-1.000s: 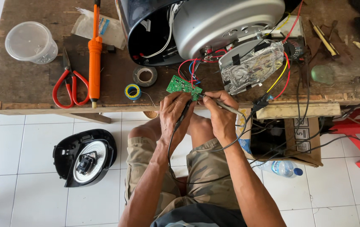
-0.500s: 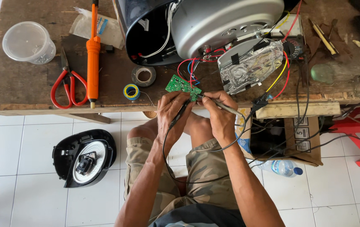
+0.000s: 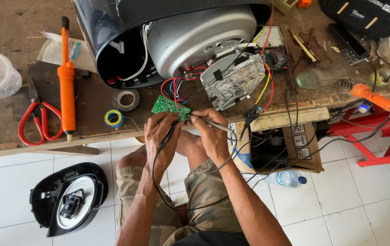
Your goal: The person sits on the floor and uses a soldering iron to work on a green circuit board held in their left hand. They apply solder to various points on the board while surrounded by tools and electronic components on a wooden table.
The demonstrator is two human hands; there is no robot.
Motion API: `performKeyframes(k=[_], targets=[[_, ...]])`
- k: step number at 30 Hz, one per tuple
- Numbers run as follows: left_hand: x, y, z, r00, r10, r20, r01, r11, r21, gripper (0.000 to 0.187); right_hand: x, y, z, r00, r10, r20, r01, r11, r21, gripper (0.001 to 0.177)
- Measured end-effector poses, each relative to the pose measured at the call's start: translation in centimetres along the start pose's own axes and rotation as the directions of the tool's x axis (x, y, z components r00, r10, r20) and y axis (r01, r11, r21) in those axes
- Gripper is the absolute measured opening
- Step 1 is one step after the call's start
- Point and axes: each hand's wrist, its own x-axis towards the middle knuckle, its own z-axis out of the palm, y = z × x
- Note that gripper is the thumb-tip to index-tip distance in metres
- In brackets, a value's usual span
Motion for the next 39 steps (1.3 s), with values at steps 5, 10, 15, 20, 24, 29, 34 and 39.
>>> performKeyframes(k=[5,10,15,20,24,29,34,39], targets=[[0.1,0.1,0.1,1.000,-0.004,-0.007,0.004,1.000,0.011,0.015,0.1,0.1,0.0,1.000,0.011,0.007,-0.011,0.999,0.040,0.017],[0.0,0.4,0.1,1.000,-0.008,-0.009,0.008,1.000,0.020,0.014,0.0,0.3,0.0,1.000,0.017,0.002,-0.017,0.998,0.057,0.017],[-0.1,0.0,0.4,1.000,0.014,-0.016,-0.013,1.000,0.023,0.013,-0.1,-0.4,0.1,1.000,-0.007,0.004,0.007,1.000,0.010,0.017],[0.0,0.2,0.3,1.000,0.014,-0.027,-0.014,1.000,0.009,0.015,-0.7,-1.3,0.2,0.999,-0.038,0.025,0.042,0.976,-0.213,0.017],[-0.3,0.0,0.1,0.999,0.022,-0.042,-0.022,1.000,0.002,0.014,-1.1,-2.6,1.0,1.000,-0.004,0.011,0.006,0.982,-0.187,0.017],[-0.3,-0.2,0.1,0.999,0.007,-0.031,-0.007,1.000,0.000,0.013,-0.7,-2.0,0.9,1.000,0.016,-0.004,-0.017,0.993,-0.114,0.016],[-0.1,-0.1,0.1,0.999,0.009,-0.033,-0.009,1.000,0.003,0.013,-0.5,-1.5,1.0,0.999,0.038,-0.027,-0.039,0.998,-0.041,0.016],[0.1,0.1,-0.1,0.999,0.009,-0.031,-0.009,1.000,0.013,0.012,-0.3,-1.0,1.1,0.998,0.046,-0.045,-0.047,0.999,-0.011,0.018]])
